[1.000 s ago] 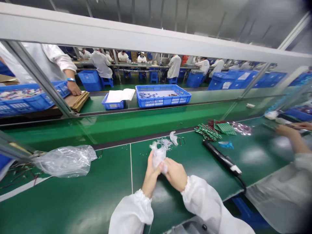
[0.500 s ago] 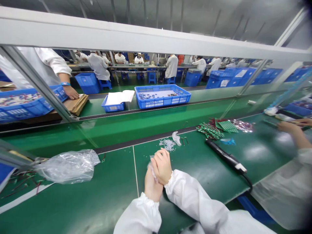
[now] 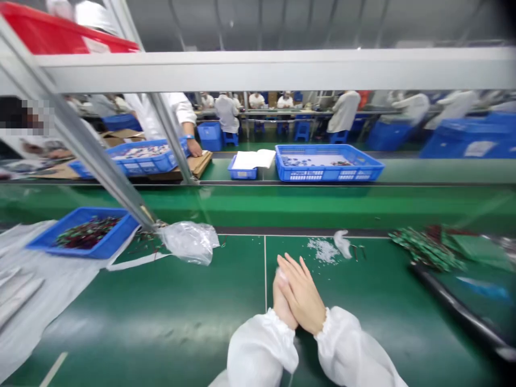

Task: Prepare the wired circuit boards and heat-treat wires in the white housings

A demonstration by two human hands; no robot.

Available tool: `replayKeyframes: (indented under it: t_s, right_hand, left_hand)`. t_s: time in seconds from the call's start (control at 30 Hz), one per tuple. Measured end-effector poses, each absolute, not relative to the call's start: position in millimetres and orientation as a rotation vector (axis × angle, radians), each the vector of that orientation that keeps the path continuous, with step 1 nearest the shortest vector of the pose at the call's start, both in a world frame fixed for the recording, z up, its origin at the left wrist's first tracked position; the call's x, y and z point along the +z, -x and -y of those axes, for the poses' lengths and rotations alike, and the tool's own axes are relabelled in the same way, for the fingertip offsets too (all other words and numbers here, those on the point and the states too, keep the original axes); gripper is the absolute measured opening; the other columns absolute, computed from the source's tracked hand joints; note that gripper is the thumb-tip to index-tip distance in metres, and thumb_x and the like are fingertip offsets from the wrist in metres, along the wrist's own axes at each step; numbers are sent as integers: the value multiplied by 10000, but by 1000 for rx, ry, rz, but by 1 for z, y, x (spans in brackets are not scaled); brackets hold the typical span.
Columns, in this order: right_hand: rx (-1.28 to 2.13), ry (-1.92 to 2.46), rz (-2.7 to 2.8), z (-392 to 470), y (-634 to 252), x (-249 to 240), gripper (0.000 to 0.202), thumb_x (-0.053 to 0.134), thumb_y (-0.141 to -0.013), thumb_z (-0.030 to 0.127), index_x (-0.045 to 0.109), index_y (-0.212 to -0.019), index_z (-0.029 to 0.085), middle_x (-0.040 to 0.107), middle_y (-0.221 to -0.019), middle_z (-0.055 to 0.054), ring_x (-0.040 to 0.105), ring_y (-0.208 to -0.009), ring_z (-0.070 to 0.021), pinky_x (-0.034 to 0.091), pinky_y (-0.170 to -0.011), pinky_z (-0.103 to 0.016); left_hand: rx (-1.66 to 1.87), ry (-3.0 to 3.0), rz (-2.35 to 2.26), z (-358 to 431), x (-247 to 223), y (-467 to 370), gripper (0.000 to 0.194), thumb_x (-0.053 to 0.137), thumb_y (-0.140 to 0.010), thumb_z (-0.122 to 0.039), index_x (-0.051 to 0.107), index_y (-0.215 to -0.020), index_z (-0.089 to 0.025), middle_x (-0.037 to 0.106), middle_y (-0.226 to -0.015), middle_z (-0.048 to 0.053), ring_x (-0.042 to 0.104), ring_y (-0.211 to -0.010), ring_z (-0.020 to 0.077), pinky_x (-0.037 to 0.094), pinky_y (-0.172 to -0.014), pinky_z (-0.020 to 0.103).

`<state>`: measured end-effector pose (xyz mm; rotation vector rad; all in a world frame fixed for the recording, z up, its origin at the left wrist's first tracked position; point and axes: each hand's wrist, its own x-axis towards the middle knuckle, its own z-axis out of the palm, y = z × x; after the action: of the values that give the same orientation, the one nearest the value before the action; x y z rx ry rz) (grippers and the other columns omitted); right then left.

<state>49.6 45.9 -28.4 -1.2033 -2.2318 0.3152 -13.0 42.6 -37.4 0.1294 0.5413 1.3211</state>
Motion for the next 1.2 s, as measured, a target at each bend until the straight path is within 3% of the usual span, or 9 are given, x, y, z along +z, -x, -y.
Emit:
replayKeyframes:
  t_s: [0.2, 0.3, 0.47, 0.6, 0.73, 0.9, 1.0, 1.07, 1.2]
  right_hand:
    - [117, 1223, 2416, -58, -51, -20, 505, 365, -939, 424, 410, -1383, 187, 379, -1454, -23, 149, -1394, -315, 102, -1139, -562]
    - [155, 1163, 2459, -67, -67, -24, 498, 409, -919, 445, 426, -1368, 229, 394, -1445, -28, 193, -1380, -301, 171, -1126, -546]
    - [75, 1449, 2025, -108, -132, -40, 507, 469, -883, 444, 463, -1310, 171, 432, -1383, -121, 332, -1285, -282, 317, -1052, -465]
    - [21, 1852, 1455, -143, -191, -45, 482, 623, -747, 345, 562, -1178, 139, 465, -1288, -195, 357, -1202, -373, 339, -953, -509]
    - [132, 1775, 1385, -156, -212, -38, 154, 593, -744, 339, 645, -739, 195, 622, -923, -127, 507, -1007, -316, 391, -866, -433]
    - [347, 1480, 1386, -158, -193, -15, 344, 476, -810, 503, 591, -722, 191, 637, -714, -47, 592, -696, -204, 464, -669, -315]
    - [510, 1294, 1390, -149, -166, 8, 341, 517, -800, 512, 579, -744, 181, 623, -697, -18, 580, -669, -171, 460, -643, -278]
    - [663, 1142, 1371, -137, -146, 25, 290, 578, -783, 464, 582, -759, 175, 612, -702, -11, 563, -666, -158, 446, -637, -268]
    - [637, 1044, 1432, -112, -116, 55, 173, 592, -800, 350, 625, -767, 184, 625, -747, -10, 569, -719, -157, 437, -678, -269]
  left_hand:
    - [1241, -7, -599, -51, -18, 39, 195, 484, -827, -198, 606, -964, -130, 666, -923, 86, 639, -932, 200, 496, -844, 308]
    - [1294, -12, -724, -58, -17, 48, 193, 475, -768, -48, 581, -912, -121, 648, -801, 50, 644, -739, 129, 509, -687, 222]
    - [1279, -185, -817, -56, -30, 61, 197, 590, -676, -39, 568, -843, -141, 598, -731, 4, 553, -542, 70, 412, -438, 149]
    - [1264, -183, -710, -52, -39, 64, 217, 638, -588, -72, 438, -585, -157, 457, -558, -52, 327, -370, 24, 135, -304, 128]
    - [1186, -145, -558, -57, -47, 54, 305, 688, -586, -229, 396, -517, -172, 394, -481, -47, 314, -338, 51, 145, -307, 166]
    - [1008, -340, -584, -84, -45, 39, 630, 725, -594, -525, 218, -421, -195, 259, -353, -62, 270, -286, 44, 201, -321, 179]
    - [968, -599, -751, -97, -16, 33, 533, 714, -577, -596, 384, -473, -192, 224, -338, -90, 186, -270, 37, 111, -305, 179]
    - [1084, -830, -835, -103, 11, 29, 442, 685, -622, -603, 586, -729, -185, 272, -368, -104, 202, -288, 45, 126, -314, 175]
    - [1327, -1146, -947, -112, 51, 26, 450, 709, -640, -533, 623, -895, -173, 353, -422, -90, 301, -362, 60, 228, -361, 177]
